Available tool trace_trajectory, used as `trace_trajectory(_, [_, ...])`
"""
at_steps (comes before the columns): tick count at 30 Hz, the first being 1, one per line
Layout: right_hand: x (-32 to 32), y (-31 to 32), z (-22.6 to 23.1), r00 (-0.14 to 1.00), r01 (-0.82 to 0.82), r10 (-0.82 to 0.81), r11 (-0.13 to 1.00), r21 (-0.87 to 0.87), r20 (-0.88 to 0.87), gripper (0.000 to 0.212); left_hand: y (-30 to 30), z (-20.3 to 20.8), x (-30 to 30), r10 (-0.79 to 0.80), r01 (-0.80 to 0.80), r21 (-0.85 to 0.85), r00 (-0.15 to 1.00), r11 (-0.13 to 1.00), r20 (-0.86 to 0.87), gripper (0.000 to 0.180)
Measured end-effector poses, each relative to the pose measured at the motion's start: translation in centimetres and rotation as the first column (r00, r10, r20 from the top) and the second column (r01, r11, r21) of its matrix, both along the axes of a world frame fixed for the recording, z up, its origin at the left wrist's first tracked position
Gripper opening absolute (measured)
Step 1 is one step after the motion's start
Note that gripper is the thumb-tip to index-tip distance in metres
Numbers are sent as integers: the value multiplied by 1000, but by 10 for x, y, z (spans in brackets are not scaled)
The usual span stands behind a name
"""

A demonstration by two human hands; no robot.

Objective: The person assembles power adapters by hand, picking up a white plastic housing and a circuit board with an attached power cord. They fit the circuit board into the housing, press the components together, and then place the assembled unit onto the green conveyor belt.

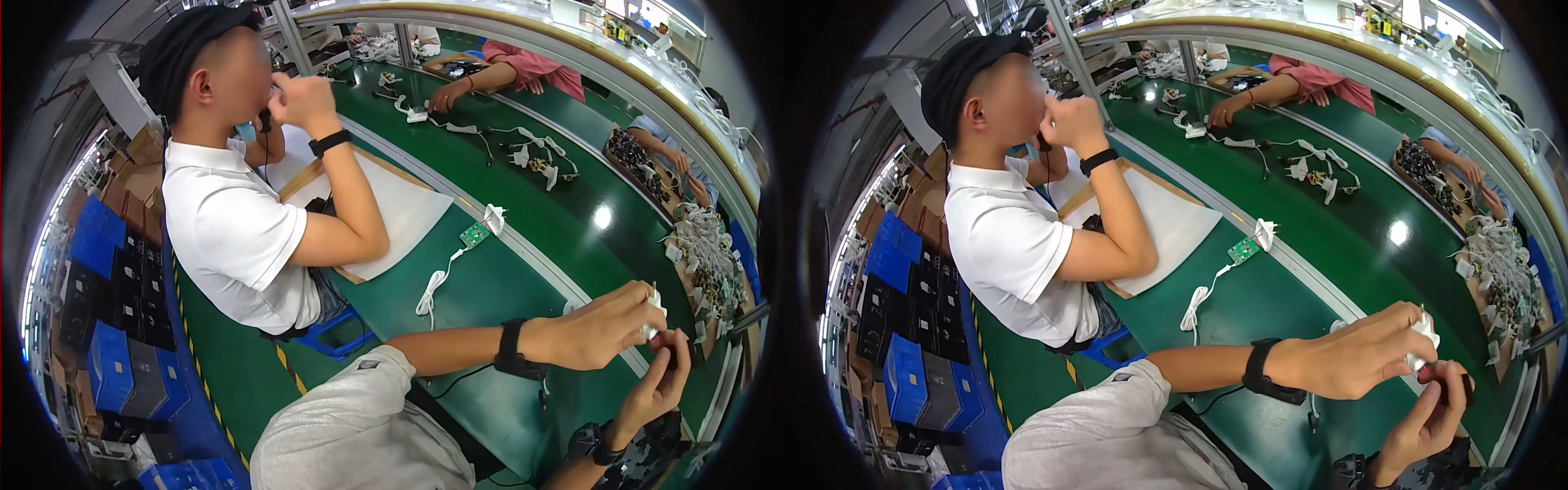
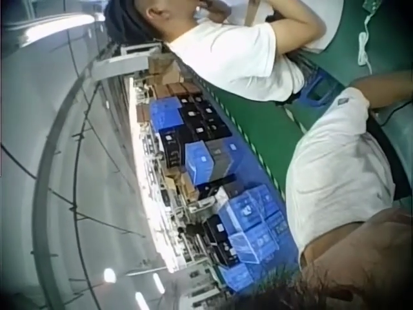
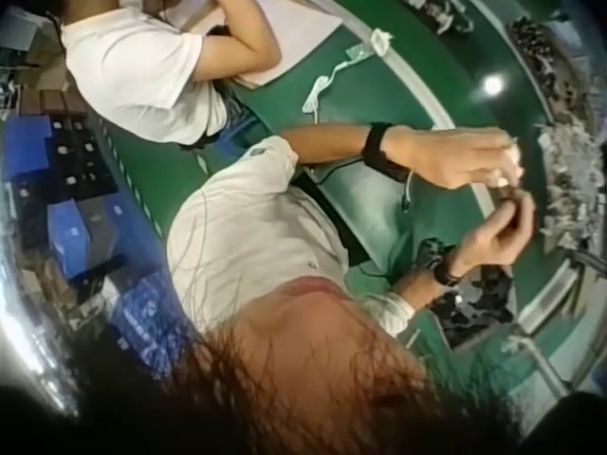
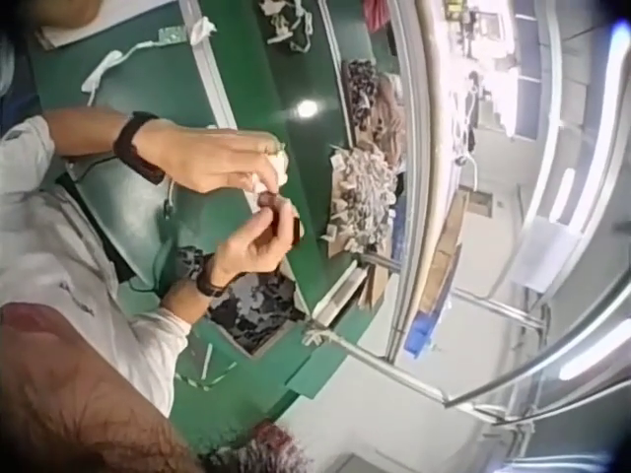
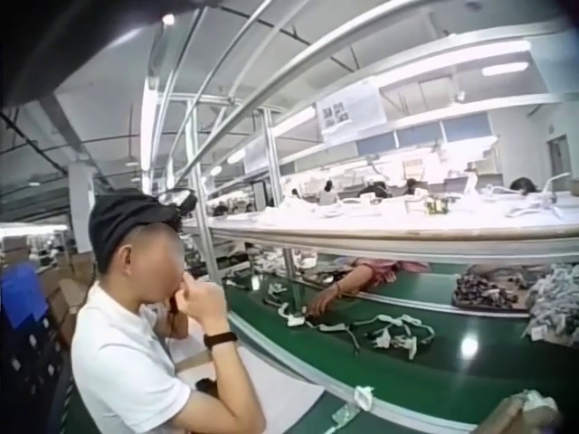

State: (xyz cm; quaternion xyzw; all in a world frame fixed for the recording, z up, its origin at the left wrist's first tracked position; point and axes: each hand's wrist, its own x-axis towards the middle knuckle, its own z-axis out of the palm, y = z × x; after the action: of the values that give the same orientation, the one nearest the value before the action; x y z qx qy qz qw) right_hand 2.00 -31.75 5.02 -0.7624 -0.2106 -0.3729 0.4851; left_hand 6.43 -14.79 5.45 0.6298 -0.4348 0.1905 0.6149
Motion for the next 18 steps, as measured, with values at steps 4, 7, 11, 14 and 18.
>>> trace_trajectory(4, [-2,-3,0,990,-11,29,992,123,-141,25,-6,-1,2,112,-119,21,973,993,204,35])
trace_trajectory(7, [-3,-11,8,968,-96,108,993,66,-226,31,-7,-1,3,147,-156,14,955,988,256,36])
trace_trajectory(11, [-4,-12,15,935,-92,127,988,120,-330,32,-8,-3,5,200,-218,17,920,976,338,38])
trace_trajectory(14, [-5,-7,16,951,-32,57,996,86,-304,31,-5,-3,5,212,-260,76,898,963,385,38])
trace_trajectory(18, [-10,2,21,960,16,11,995,95,-278,28,-4,1,-2,268,-331,81,864,940,426,36])
